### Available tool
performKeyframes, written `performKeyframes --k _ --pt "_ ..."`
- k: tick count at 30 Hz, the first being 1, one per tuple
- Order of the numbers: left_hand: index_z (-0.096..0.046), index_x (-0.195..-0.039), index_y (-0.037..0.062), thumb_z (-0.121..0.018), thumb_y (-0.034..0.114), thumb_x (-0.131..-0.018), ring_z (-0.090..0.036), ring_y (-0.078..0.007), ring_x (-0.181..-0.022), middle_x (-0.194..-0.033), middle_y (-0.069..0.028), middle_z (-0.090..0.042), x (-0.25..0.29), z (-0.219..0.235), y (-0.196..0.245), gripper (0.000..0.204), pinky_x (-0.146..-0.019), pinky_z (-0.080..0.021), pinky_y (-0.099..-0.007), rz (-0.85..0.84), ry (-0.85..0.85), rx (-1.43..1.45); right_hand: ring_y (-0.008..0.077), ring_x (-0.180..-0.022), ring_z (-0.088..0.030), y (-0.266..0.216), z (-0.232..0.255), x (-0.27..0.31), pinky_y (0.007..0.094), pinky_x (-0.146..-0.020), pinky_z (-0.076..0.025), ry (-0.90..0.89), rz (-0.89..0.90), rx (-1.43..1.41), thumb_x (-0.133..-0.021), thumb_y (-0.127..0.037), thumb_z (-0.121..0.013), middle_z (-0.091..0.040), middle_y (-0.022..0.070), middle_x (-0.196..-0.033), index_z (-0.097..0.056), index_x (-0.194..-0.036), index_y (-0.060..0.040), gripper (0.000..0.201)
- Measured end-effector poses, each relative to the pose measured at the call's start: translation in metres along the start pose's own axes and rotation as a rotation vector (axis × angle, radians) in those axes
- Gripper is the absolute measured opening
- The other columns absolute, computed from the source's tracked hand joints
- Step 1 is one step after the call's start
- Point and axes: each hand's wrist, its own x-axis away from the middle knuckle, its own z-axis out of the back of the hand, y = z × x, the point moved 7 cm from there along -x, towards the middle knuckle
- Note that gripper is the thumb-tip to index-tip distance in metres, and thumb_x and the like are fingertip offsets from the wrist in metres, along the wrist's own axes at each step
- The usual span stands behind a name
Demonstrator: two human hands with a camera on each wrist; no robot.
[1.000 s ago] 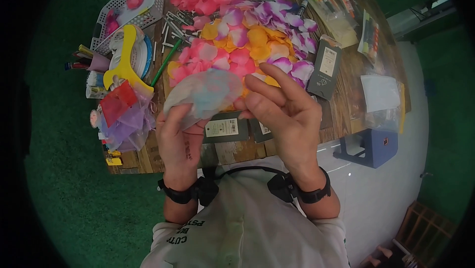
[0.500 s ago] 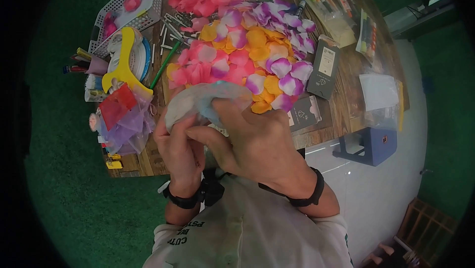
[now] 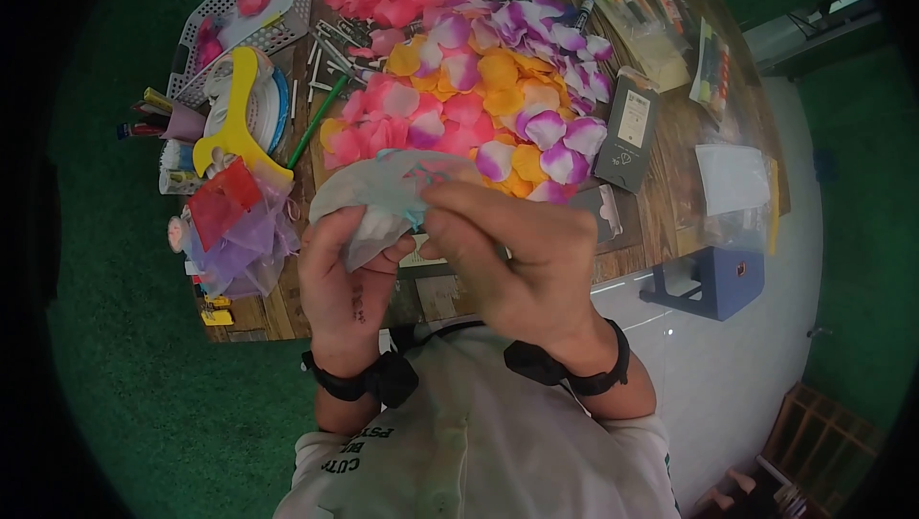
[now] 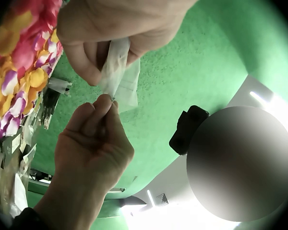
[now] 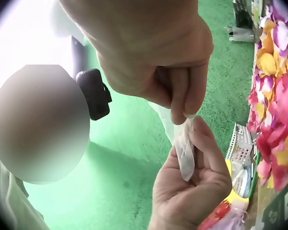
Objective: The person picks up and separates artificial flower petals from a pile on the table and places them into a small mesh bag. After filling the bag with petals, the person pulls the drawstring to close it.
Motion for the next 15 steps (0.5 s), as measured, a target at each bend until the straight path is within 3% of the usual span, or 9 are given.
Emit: performKeyframes --k 1,3,4,6,9,10,12,14,15 --pt "-0.056 -0.104 -0.0016 -0.053 0.011 -0.083 -0.064 -0.024 -0.083 -0.096 -0.0137 -0.063 0.001 -0.002 0.0 0.024 -0.068 -0.056 -0.0368 0.009 -0.004 -0.009 0.0127 -0.058 -0.064 -0.002 -0.001 0.0 0.0224 -0.053 -0.049 0.0 -0.002 0.0 -0.077 0.0 -0.067 -0.065 0.0084 -0.067 -0.062 -0.101 0.0041 0.025" --pt "-0.056 -0.104 -0.0017 -0.053 0.01 -0.083 -0.064 -0.0235 -0.083 -0.096 -0.0137 -0.063 0.002 -0.005 0.0 0.024 -0.067 -0.055 -0.0365 0.015 -0.011 -0.017 0.0112 -0.07 -0.065 0.013 0.004 0.002 0.0223 -0.063 -0.051 0.141 -0.253 -0.284 -0.079 -0.002 -0.067 -0.068 0.0093 -0.076 -0.055 -0.114 0.0051 0.038" --pt "-0.056 -0.104 -0.0023 -0.053 0.009 -0.083 -0.064 -0.0232 -0.084 -0.097 -0.0134 -0.063 0.003 -0.005 0.004 0.024 -0.068 -0.055 -0.0361 -0.048 0.002 -0.022 0.0112 -0.07 -0.065 0.013 0.004 0.002 0.0223 -0.063 -0.051 0.138 -0.25 -0.285 -0.079 -0.002 -0.067 -0.068 0.0093 -0.076 -0.055 -0.114 0.0051 0.038" --pt "-0.056 -0.104 -0.0029 -0.053 0.008 -0.083 -0.064 -0.0228 -0.084 -0.097 -0.013 -0.063 0.004 -0.004 0.008 0.025 -0.07 -0.054 -0.0357 -0.115 0.02 -0.027 0.0139 -0.072 -0.065 0.005 0.001 0.001 0.0236 -0.066 -0.052 0.058 -0.109 -0.097 -0.081 -0.002 -0.065 -0.068 0.0136 -0.079 -0.041 -0.128 0.0053 0.054" --pt "-0.055 -0.114 -0.0067 -0.054 0.004 -0.081 -0.062 -0.0222 -0.092 -0.105 -0.015 -0.062 0.008 -0.002 0.011 0.035 -0.08 -0.052 -0.0324 -0.235 0.052 -0.09 0.017 -0.077 -0.066 0.002 -0.016 0.005 0.025 -0.069 -0.053 -0.015 -0.195 -0.193 -0.081 -0.002 -0.065 -0.067 0.0165 -0.088 -0.028 -0.135 0.0049 0.065" --pt "-0.053 -0.116 -0.0073 -0.055 0.001 -0.08 -0.062 -0.021 -0.093 -0.106 -0.0152 -0.061 0.01 -0.002 0.013 0.037 -0.082 -0.05 -0.0318 -0.299 0.063 -0.168 0.017 -0.077 -0.066 -0.001 -0.018 0.004 0.025 -0.069 -0.053 -0.009 -0.196 -0.193 -0.081 -0.002 -0.065 -0.067 0.0165 -0.088 -0.028 -0.135 0.0049 0.065" --pt "-0.052 -0.118 -0.0079 -0.057 -0.001 -0.078 -0.061 -0.0198 -0.094 -0.108 -0.0154 -0.061 0.013 0.001 0.011 0.04 -0.085 -0.048 -0.0311 -0.367 0.068 -0.245 0.0185 -0.081 -0.065 0.002 -0.018 0.001 0.0268 -0.072 -0.053 0.075 -0.308 -0.474 -0.081 0.0 -0.065 -0.065 0.0172 -0.095 -0.024 -0.137 0.0044 0.069" --pt "-0.052 -0.115 -0.008 -0.052 0.003 -0.08 -0.058 -0.0222 -0.1 -0.109 -0.0145 -0.059 0.021 -0.004 0.017 0.037 -0.088 -0.045 -0.0342 -0.601 -0.007 -0.478 0.0201 -0.077 -0.066 0.002 -0.017 -0.002 0.0283 -0.069 -0.053 0.103 -0.383 -0.53 -0.079 0.001 -0.065 -0.065 0.0168 -0.092 -0.027 -0.135 0.0056 0.068" --pt "-0.052 -0.115 -0.008 -0.052 0.003 -0.08 -0.058 -0.0222 -0.1 -0.109 -0.0145 -0.059 0.022 -0.003 0.016 0.037 -0.088 -0.045 -0.0342 -0.599 -0.009 -0.477 0.0217 -0.073 -0.066 0.007 -0.016 0.0 0.0298 -0.066 -0.053 0.132 -0.461 -0.583 -0.078 0.003 -0.065 -0.066 0.0163 -0.089 -0.03 -0.134 0.0067 0.066"
